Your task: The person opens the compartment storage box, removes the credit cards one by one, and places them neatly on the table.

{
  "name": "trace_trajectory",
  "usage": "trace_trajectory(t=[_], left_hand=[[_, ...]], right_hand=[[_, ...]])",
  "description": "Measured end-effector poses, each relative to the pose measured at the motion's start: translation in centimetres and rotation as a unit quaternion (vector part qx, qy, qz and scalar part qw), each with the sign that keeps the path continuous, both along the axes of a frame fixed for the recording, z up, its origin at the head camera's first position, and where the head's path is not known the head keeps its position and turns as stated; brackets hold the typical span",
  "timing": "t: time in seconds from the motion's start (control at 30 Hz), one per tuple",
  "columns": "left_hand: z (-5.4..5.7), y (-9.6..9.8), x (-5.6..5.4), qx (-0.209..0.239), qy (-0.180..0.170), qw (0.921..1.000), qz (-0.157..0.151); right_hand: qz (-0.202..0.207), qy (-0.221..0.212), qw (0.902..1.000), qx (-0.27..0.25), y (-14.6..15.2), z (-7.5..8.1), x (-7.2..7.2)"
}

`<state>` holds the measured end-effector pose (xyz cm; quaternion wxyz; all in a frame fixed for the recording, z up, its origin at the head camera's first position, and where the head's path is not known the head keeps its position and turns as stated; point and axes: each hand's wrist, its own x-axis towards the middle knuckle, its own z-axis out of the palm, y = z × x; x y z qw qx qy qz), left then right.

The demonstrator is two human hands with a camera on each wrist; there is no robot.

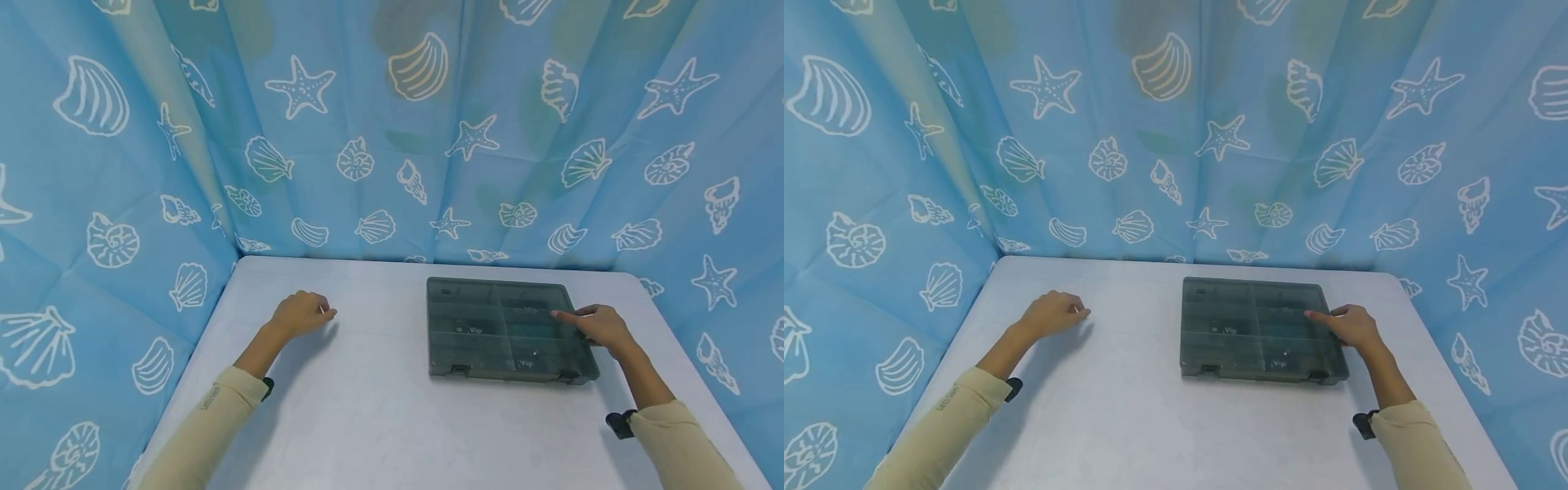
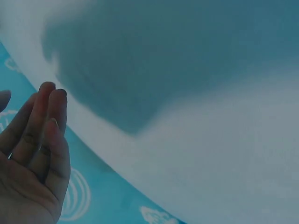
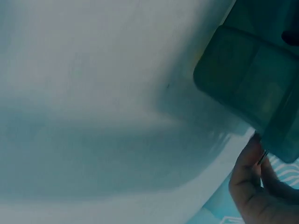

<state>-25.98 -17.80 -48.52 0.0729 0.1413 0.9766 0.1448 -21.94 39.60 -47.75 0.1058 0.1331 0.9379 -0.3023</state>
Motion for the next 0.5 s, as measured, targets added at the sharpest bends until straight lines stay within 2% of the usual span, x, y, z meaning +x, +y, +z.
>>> trace_trajectory(t=[0.1, 0.27, 0.4, 0.5], left_hand=[[-0.1, 1.1, 0.5, 0.017, 0.009, 0.9997, -0.014], [-0.4, 3.0, 0.8, 0.063, 0.009, 0.9974, -0.036], [-0.6, 5.0, 0.9, 0.114, -0.012, 0.9916, -0.061], [-0.6, 6.8, 1.3, 0.158, -0.041, 0.9832, -0.081]], right_hand=[[-0.01, -0.028, 0.9991, -0.032, 0.2, -0.6, -0.2], [-0.032, -0.033, 0.9977, -0.05, 0.1, -1.1, -0.9], [-0.038, -0.031, 0.9972, -0.056, -0.4, -1.4, -2.0], [-0.04, -0.026, 0.9972, -0.057, -0.9, -1.5, -3.0]])
